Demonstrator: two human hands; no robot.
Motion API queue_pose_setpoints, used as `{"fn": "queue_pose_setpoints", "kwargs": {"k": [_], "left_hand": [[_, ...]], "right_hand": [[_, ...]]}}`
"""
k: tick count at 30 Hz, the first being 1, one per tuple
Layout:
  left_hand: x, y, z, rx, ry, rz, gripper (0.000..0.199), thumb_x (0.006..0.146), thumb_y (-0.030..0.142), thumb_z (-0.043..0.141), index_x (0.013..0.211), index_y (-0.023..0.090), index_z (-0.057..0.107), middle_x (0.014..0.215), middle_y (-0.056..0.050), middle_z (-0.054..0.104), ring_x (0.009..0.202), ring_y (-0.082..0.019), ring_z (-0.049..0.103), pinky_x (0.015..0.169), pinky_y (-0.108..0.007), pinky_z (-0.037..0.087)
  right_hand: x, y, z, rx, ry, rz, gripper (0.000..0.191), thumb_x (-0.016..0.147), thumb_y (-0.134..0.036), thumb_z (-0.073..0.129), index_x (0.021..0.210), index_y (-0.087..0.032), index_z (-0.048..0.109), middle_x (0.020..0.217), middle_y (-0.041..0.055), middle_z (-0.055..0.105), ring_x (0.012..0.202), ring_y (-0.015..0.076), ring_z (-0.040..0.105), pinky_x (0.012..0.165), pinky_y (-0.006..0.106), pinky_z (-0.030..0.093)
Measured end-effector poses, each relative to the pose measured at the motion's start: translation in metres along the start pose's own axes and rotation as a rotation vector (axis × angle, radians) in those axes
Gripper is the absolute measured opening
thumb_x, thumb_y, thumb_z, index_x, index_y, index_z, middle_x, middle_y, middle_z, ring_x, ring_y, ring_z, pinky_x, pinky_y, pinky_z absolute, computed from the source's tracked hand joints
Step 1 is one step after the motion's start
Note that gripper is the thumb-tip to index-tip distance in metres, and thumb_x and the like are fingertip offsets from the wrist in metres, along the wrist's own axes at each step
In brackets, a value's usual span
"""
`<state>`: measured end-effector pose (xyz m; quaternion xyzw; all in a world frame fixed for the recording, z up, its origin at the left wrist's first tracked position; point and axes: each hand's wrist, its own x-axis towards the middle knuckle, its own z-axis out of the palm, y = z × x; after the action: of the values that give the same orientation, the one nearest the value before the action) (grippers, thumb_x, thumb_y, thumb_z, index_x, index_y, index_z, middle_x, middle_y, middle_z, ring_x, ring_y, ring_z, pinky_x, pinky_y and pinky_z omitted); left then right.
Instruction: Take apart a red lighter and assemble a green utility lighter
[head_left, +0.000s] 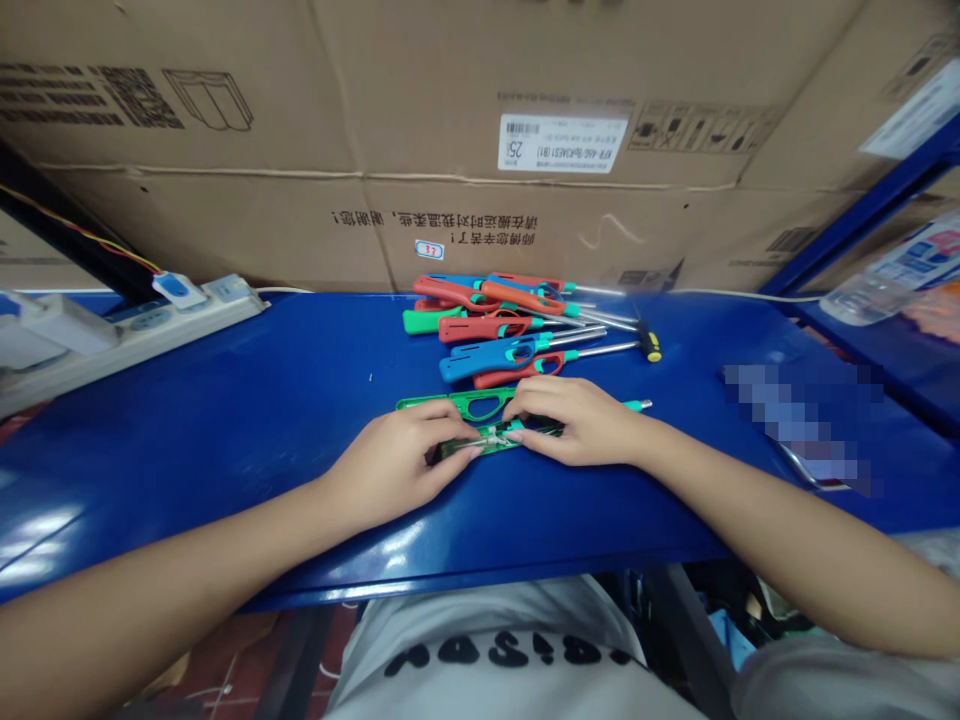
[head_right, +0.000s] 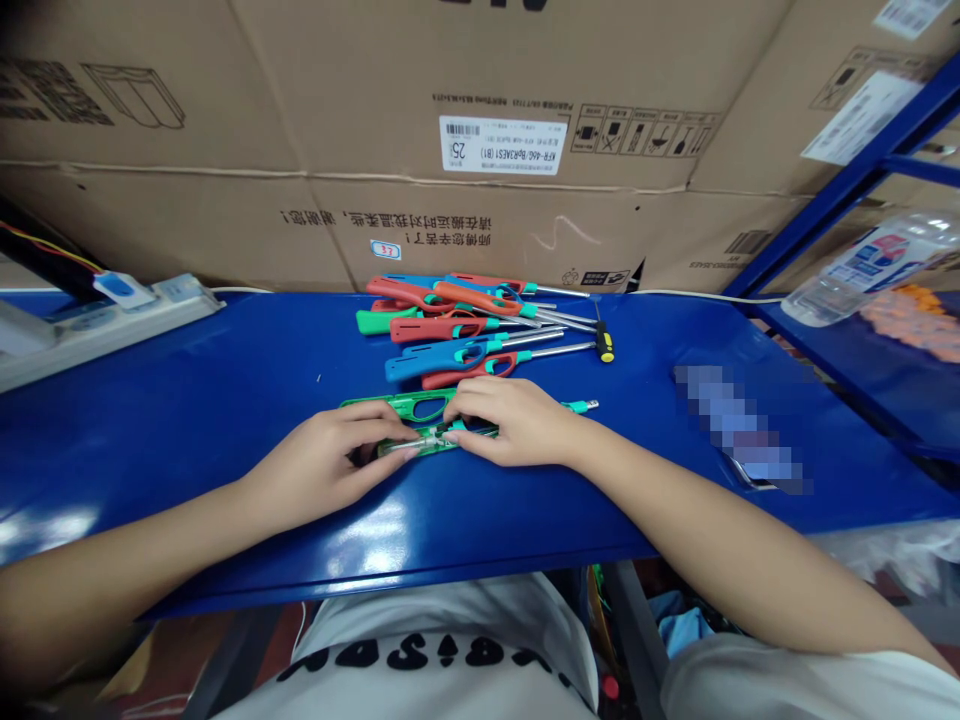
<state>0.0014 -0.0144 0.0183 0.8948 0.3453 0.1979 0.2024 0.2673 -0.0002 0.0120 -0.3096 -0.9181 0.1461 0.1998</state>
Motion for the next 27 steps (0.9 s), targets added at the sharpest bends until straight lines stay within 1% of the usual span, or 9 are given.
{"fn": "queue_pose_setpoints", "kwargs": {"k": [2, 4, 9, 14, 18, 21, 27], "left_hand": [[0.000, 0.000, 0.000, -0.009, -0.005, -0.014, 0.019, 0.097, 0.030, 0.062, 0.104, 0.023, 0.077, 0.095, -0.004, 0.071, 0.081, -0.018, 0.068, 0.065, -0.026, 0.052], [0.000, 0.000, -0.001, -0.029, -0.009, -0.016, 0.018, 0.097, 0.031, 0.063, 0.104, 0.023, 0.077, 0.093, -0.004, 0.071, 0.079, -0.017, 0.068, 0.065, -0.026, 0.052], [0.000, 0.000, 0.000, -0.080, -0.008, -0.021, 0.017, 0.097, 0.029, 0.063, 0.103, 0.023, 0.078, 0.091, -0.004, 0.070, 0.077, -0.016, 0.067, 0.066, -0.026, 0.051], [0.001, -0.001, 0.001, -0.084, -0.008, -0.018, 0.016, 0.097, 0.028, 0.063, 0.102, 0.022, 0.077, 0.092, -0.004, 0.070, 0.080, -0.017, 0.067, 0.066, -0.026, 0.050], [0.000, -0.002, 0.002, -0.057, -0.007, -0.015, 0.015, 0.097, 0.027, 0.062, 0.103, 0.021, 0.074, 0.095, -0.003, 0.070, 0.082, -0.017, 0.066, 0.067, -0.026, 0.049], [-0.001, -0.001, 0.001, -0.062, -0.005, -0.014, 0.015, 0.099, 0.027, 0.060, 0.105, 0.021, 0.072, 0.097, -0.003, 0.069, 0.081, -0.016, 0.064, 0.068, -0.026, 0.048], [-0.001, 0.000, 0.000, -0.099, 0.055, -0.008, 0.012, 0.098, 0.025, 0.062, 0.106, 0.021, 0.070, 0.099, -0.002, 0.065, 0.069, -0.011, 0.057, 0.067, -0.025, 0.046]], "right_hand": [[0.000, 0.000, 0.001, 0.009, 0.031, -0.022, 0.019, 0.096, -0.034, 0.060, 0.108, -0.021, 0.067, 0.110, 0.0085, 0.069, 0.104, 0.0224, 0.065, 0.086, 0.035, 0.052], [0.001, 0.000, 0.003, 0.035, 0.053, -0.021, 0.019, 0.095, -0.034, 0.062, 0.107, -0.021, 0.067, 0.110, 0.0093, 0.069, 0.105, 0.0232, 0.064, 0.088, 0.037, 0.052], [0.006, -0.001, 0.010, 0.099, 0.062, 0.047, 0.013, 0.092, -0.031, 0.068, 0.100, -0.020, 0.065, 0.102, 0.0069, 0.069, 0.102, 0.0226, 0.063, 0.089, 0.037, 0.050], [0.007, -0.001, 0.012, 0.142, 0.062, 0.076, 0.015, 0.090, -0.029, 0.071, 0.099, -0.019, 0.064, 0.098, 0.0056, 0.069, 0.099, 0.0216, 0.063, 0.088, 0.037, 0.050], [0.006, -0.001, 0.011, 0.133, 0.089, 0.045, 0.012, 0.093, -0.031, 0.067, 0.097, -0.019, 0.065, 0.099, 0.0064, 0.069, 0.099, 0.0214, 0.063, 0.088, 0.036, 0.050], [0.004, -0.001, 0.008, 0.141, 0.110, 0.010, 0.013, 0.096, -0.031, 0.062, 0.100, -0.019, 0.067, 0.100, 0.0075, 0.067, 0.099, 0.0206, 0.062, 0.088, 0.036, 0.050], [0.003, -0.001, 0.001, 0.113, 0.174, -0.113, 0.015, 0.092, -0.028, 0.068, 0.103, -0.017, 0.067, 0.101, 0.0081, 0.066, 0.097, 0.0197, 0.062, 0.087, 0.035, 0.050]]}}
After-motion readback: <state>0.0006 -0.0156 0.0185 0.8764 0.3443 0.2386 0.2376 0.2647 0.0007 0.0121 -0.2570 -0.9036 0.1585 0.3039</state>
